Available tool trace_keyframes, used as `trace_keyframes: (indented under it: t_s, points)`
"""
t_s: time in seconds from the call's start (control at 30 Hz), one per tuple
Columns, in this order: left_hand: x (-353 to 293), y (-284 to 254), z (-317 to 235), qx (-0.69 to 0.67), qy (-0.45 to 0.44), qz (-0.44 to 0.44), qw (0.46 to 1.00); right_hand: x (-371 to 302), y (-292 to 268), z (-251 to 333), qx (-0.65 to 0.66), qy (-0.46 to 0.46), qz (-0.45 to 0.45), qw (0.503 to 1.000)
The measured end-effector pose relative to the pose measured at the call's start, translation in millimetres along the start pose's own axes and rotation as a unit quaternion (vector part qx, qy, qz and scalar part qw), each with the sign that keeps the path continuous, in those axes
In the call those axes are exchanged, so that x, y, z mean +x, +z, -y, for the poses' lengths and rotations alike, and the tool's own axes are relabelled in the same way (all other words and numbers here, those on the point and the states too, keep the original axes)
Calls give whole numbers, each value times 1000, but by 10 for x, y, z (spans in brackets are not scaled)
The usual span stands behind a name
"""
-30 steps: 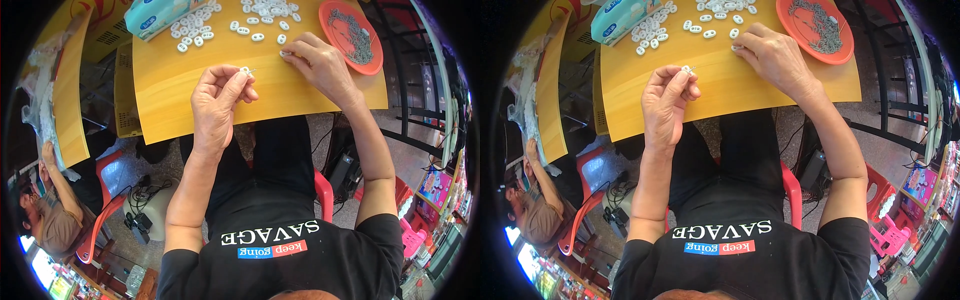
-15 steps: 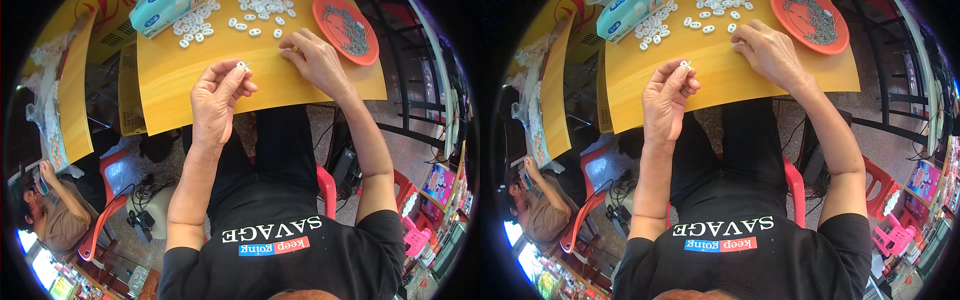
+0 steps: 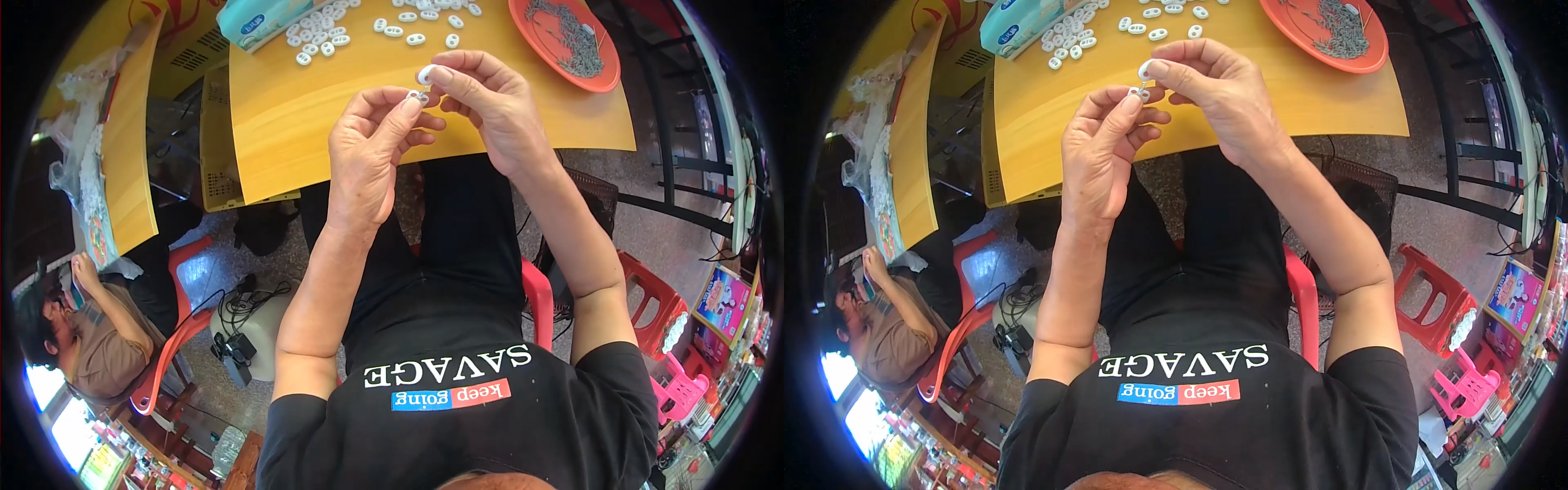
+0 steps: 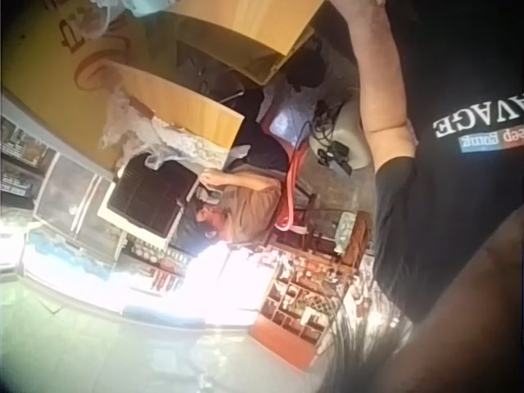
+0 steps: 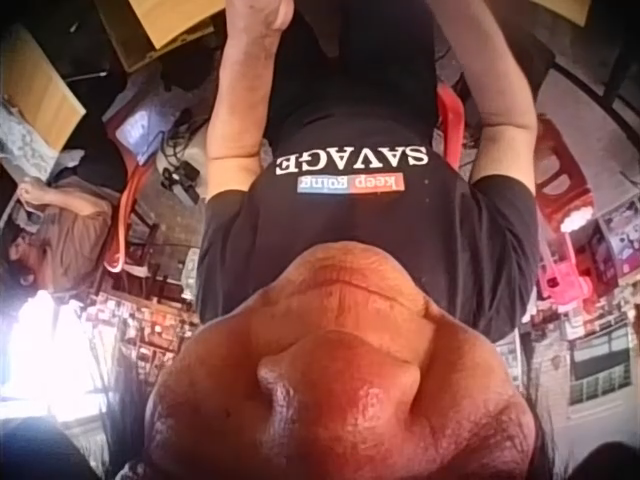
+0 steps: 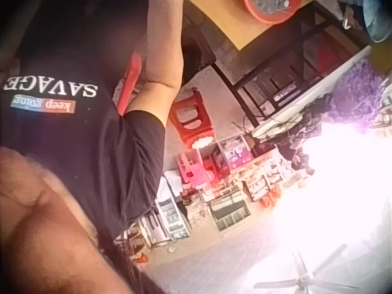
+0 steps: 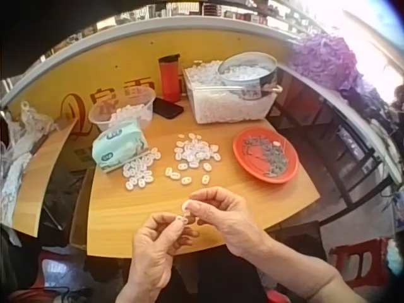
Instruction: Manually attaching metal split rings to small white plastic components.
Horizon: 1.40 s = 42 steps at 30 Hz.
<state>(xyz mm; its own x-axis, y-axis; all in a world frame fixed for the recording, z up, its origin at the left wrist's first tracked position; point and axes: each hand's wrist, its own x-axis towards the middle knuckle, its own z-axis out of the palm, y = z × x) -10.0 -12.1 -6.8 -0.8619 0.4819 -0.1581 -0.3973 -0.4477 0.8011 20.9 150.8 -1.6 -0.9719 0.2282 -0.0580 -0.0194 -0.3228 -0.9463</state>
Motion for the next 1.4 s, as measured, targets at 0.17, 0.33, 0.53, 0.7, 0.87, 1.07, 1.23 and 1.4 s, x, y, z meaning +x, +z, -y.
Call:
trace_keyframes:
  t_s: [0.17, 0.33, 0.53, 0.7, 0.87, 1.07, 1.23, 1.4]
  points:
    - [1, -11, 32, -16, 15, 1, 1000, -121, 59, -84, 16, -1, -16, 1000]
    - [-35, -26, 46, -17, 11, -2, 1000, -172, 27, -60, -114, -59, -14, 992]
    - [-55, -34, 31, -12, 11, -19, 1000, -194, -42, 28, -275, -105, 9, 956]
    - [-67, -28, 26, 12, 3, -24, 1000, -170, -60, 6, -11, 26, -44, 999]
    - [-83, 17, 14, 31, 18, -13, 999, -187, -25, -7, 36, 60, -31, 997]
    - [-82, 19, 16, 42, 27, -17, 999, -205, 15, 3, 27, 52, -19, 998]
    - [-79, 15, 17, 43, 27, -24, 998, -214, 64, 1, -13, 15, -35, 999]
    - [-86, 25, 10, 51, 32, -31, 998, -216, 105, -8, -46, -23, -45, 998]
